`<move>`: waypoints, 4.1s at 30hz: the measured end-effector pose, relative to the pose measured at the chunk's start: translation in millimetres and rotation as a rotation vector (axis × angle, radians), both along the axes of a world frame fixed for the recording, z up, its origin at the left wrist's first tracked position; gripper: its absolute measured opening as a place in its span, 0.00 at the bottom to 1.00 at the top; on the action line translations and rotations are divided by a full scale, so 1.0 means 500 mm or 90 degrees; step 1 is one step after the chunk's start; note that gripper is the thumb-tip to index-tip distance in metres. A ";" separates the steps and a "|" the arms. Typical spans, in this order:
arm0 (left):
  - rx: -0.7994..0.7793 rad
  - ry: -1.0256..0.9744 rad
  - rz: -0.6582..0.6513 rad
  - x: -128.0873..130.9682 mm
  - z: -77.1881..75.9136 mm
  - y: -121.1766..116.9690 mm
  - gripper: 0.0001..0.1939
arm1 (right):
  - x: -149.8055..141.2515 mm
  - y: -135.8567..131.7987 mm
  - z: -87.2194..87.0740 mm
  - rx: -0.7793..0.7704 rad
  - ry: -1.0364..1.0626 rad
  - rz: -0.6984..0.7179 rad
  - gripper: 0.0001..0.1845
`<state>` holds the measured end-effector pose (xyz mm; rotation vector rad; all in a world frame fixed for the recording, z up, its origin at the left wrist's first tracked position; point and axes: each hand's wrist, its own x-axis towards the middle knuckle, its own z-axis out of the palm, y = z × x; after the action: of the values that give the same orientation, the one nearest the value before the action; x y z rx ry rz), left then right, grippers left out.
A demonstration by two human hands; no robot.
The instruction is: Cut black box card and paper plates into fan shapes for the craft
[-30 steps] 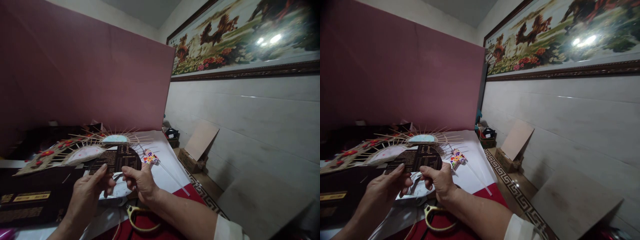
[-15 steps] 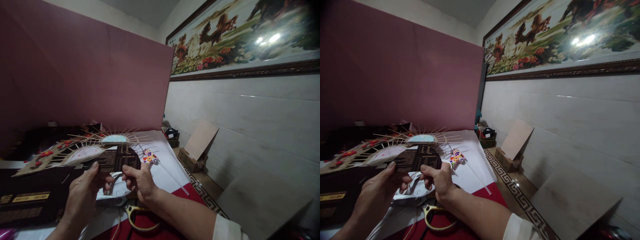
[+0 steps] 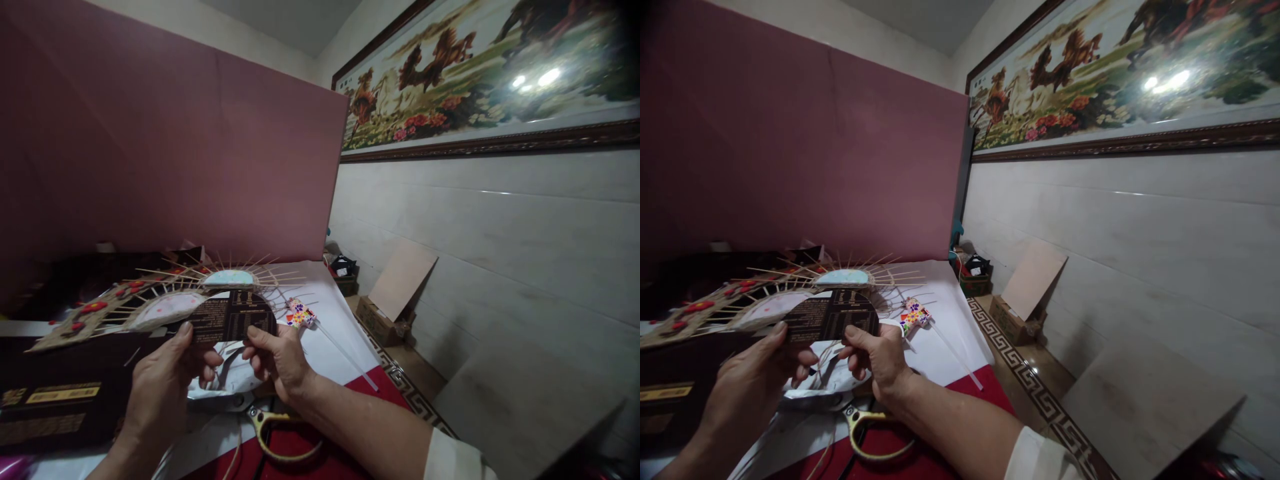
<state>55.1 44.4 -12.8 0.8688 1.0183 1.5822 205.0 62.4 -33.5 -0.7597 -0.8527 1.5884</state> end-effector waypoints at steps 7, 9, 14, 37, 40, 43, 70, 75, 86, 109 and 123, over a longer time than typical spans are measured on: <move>0.006 -0.012 0.013 -0.009 -0.006 0.016 0.17 | 0.000 0.001 0.003 0.007 -0.007 -0.036 0.20; 0.012 -0.012 -0.008 -0.007 -0.007 0.018 0.20 | -0.002 -0.001 0.005 0.019 -0.001 -0.048 0.20; 0.000 0.041 -0.090 0.003 -0.025 0.016 0.24 | -0.003 -0.006 0.008 0.014 0.004 -0.053 0.21; -0.095 0.051 -0.089 0.009 -0.041 0.016 0.19 | -0.006 -0.006 -0.005 -0.041 -0.074 -0.015 0.27; -0.100 0.039 -0.082 0.009 -0.036 0.014 0.18 | -0.006 -0.004 -0.007 -0.035 -0.077 -0.003 0.28; -0.107 0.036 -0.074 0.009 -0.030 0.013 0.17 | -0.005 0.000 -0.012 -0.028 -0.084 0.025 0.30; -0.101 0.026 -0.054 0.013 -0.022 0.013 0.17 | -0.005 0.005 -0.005 -0.028 -0.087 -0.039 0.23; -0.084 0.009 0.005 0.007 -0.013 0.009 0.14 | -0.004 0.002 0.000 -0.044 -0.073 -0.057 0.21; -0.068 0.021 -0.022 0.010 -0.024 0.014 0.15 | -0.005 0.006 -0.006 -0.027 -0.068 -0.039 0.24; 0.128 0.587 0.110 -0.059 0.034 0.010 0.20 | 0.038 0.043 0.008 0.008 -0.058 -0.223 0.24; 0.074 1.178 0.160 -0.150 -0.005 0.022 0.18 | 0.047 0.058 0.003 -0.009 -0.025 -0.239 0.24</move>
<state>-20.1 55.3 -15.1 2.4479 2.2617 0.6112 228.6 91.6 -32.1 -0.9044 -0.6801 1.2502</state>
